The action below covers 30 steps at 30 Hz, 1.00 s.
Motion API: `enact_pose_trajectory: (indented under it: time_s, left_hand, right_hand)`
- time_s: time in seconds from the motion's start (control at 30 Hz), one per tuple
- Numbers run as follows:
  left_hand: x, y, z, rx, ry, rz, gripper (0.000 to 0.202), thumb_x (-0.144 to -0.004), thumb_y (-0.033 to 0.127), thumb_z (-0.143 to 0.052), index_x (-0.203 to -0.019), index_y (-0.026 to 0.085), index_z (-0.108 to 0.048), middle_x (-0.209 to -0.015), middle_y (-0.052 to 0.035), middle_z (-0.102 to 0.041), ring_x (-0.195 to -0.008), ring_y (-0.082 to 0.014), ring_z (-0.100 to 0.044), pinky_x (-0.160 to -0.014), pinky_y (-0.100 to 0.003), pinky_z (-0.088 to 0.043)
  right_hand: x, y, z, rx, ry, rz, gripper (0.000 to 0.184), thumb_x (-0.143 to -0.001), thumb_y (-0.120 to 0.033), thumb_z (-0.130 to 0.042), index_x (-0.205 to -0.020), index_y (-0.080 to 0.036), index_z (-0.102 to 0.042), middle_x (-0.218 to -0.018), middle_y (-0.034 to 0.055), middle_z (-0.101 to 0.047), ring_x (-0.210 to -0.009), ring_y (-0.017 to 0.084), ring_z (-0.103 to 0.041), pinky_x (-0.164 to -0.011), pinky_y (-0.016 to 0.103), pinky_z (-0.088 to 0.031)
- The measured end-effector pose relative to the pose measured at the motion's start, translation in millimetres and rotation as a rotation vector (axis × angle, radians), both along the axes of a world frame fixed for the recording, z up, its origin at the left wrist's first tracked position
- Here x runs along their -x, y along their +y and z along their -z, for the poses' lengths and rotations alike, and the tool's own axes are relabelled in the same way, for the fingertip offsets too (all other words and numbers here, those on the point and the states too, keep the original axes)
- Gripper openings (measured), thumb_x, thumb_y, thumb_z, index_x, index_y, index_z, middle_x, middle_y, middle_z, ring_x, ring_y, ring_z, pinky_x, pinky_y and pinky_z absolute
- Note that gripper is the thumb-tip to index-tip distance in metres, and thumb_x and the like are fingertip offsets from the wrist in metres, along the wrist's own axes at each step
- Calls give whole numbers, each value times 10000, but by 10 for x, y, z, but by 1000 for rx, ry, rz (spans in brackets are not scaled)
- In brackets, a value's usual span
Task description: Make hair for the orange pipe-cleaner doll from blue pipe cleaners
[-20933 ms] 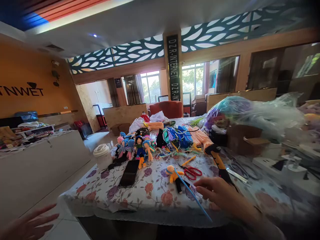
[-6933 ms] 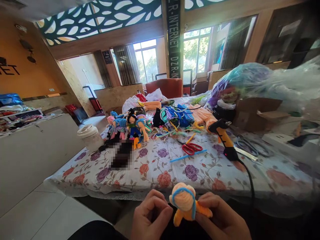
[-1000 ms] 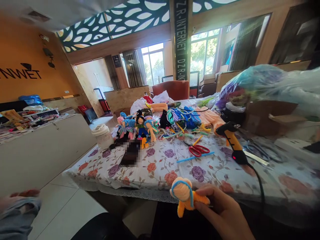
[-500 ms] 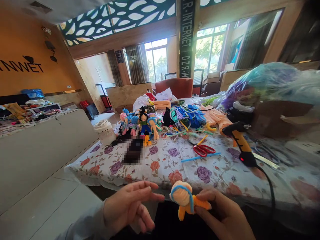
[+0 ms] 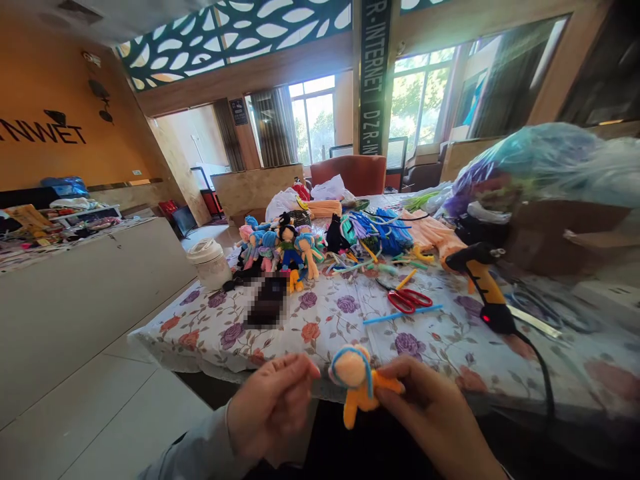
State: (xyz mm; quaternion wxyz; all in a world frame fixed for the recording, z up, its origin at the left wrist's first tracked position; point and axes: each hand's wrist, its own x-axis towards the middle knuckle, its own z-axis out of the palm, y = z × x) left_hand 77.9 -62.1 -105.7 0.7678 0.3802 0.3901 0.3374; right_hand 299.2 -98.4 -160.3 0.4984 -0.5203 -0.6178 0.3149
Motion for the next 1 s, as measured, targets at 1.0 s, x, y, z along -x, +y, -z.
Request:
enact_pose_trajectory:
  time_s: [1.0]
  left_hand:
    - [314,504,8,-84,-285,-502,380,-932,194,-411,-595,134,-573,-808,-74,-671,-540,-103,-544,-494,-217,-448]
  right_hand:
    - [961,967,-477,-316,-529,-218,122,-845,-123,-577,-855,-146,-697,-826,56,-686,-783,174,-636,-698,269,-462]
